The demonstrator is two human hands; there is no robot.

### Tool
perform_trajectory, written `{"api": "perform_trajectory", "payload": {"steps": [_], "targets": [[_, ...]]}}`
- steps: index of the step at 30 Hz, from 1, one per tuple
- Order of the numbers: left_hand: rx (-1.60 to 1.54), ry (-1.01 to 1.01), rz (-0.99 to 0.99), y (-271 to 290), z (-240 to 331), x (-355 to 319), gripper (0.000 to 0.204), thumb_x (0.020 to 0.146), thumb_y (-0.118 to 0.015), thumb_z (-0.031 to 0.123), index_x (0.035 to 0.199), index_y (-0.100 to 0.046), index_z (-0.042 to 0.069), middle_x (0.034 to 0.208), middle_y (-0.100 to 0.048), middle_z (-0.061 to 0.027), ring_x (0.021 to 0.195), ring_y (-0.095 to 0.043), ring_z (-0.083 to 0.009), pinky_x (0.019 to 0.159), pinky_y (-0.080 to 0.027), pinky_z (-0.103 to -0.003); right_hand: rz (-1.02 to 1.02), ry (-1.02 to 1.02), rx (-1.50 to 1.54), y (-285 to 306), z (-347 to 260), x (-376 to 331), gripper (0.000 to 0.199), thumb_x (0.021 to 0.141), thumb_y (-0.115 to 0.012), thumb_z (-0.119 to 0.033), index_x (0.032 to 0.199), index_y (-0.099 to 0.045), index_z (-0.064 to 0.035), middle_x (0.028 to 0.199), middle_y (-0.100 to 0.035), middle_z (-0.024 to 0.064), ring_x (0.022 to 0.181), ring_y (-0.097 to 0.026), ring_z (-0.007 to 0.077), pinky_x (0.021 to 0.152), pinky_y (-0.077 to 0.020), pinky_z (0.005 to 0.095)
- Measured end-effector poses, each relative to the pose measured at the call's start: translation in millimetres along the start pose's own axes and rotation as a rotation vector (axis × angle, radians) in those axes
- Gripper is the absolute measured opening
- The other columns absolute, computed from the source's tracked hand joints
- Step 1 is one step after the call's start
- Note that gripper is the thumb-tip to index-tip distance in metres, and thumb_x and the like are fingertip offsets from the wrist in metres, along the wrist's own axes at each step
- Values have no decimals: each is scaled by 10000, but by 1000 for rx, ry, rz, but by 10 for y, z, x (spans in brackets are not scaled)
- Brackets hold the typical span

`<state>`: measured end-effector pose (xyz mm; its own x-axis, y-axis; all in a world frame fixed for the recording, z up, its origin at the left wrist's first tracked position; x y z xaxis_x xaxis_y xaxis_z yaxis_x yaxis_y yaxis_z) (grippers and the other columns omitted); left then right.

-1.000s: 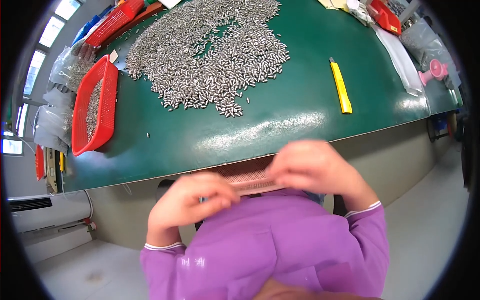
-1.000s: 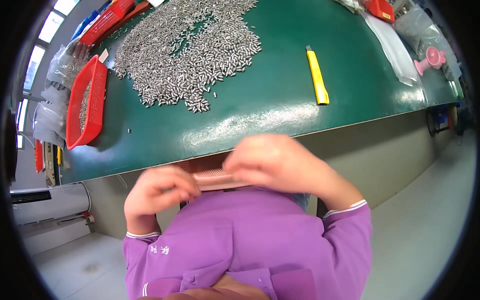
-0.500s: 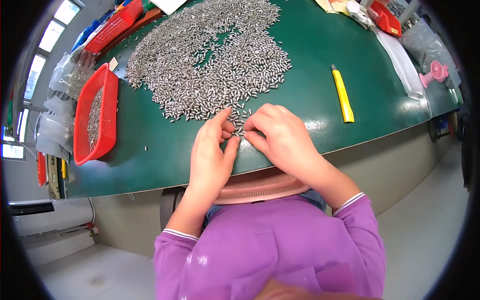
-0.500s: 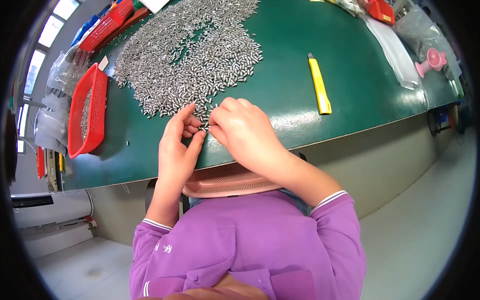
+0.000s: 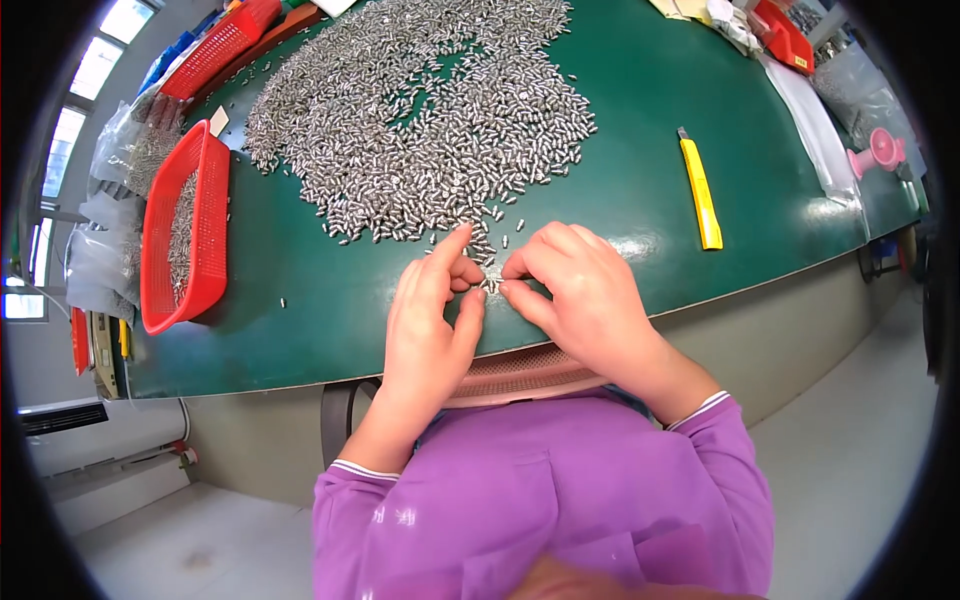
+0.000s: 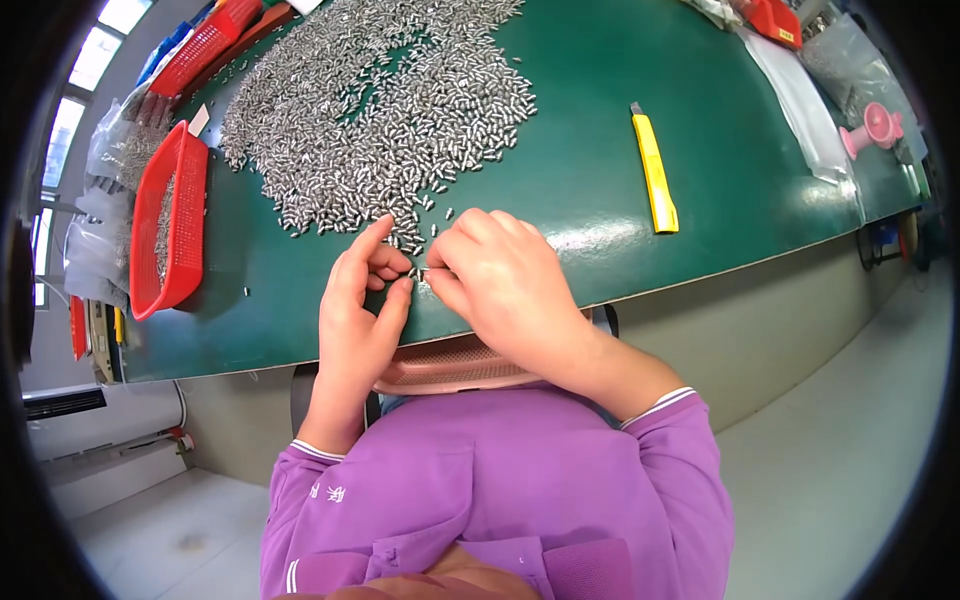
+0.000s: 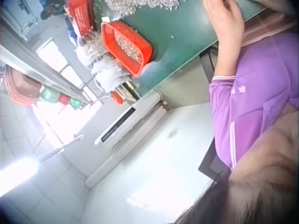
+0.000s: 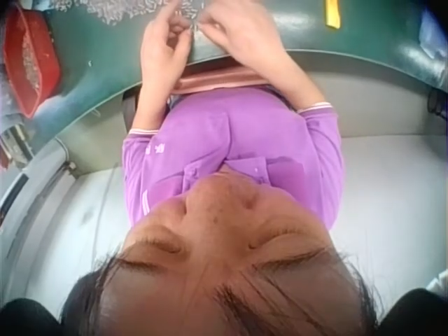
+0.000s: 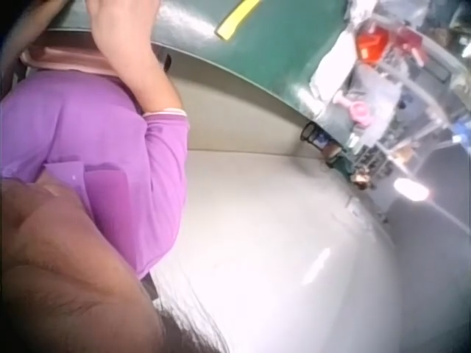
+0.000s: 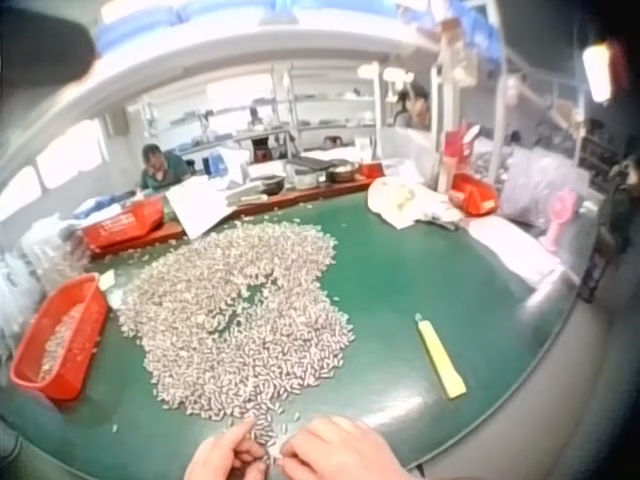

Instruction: Picking up and inspecting small silver metal components on a workbench in a factory.

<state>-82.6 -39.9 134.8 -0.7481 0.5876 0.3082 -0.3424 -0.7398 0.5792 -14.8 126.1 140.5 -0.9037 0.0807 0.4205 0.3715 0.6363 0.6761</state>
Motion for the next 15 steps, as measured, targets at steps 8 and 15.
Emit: {"api": "perform_trajectory", "payload": {"steps": [8, 15], "targets": [[1, -13, -26, 10, 11, 40, 633, 784, -647, -100, 1385, -517, 51, 902, -615, -10, 864, -565, -148, 780, -466, -296, -14, 6, -36, 13, -11, 15, 117, 790, -718, -118, 844, -619, -84, 838, -560, 69, 789, -576, 284, 693, -469, 416], [14, -62, -108, 66, 26, 26, 638, 784, -619, -112, 1391, -504, 51, 917, -619, -18, 880, -572, -158, 793, -470, -299, -37, 20, -1, 66, -9, 12, 109, 798, -706, -110, 856, -615, -91, 846, -557, 60, 801, -571, 275, 707, -470, 407]]}}
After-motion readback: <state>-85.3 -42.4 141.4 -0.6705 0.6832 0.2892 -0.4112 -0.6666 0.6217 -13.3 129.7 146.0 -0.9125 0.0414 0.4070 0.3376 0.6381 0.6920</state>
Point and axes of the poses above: each hand's wrist, its own x-axis towards the middle knuckle, its own y-axis out of the back of the hand, z = x × y, the point moved 1 cm from there along x, towards the middle knuckle
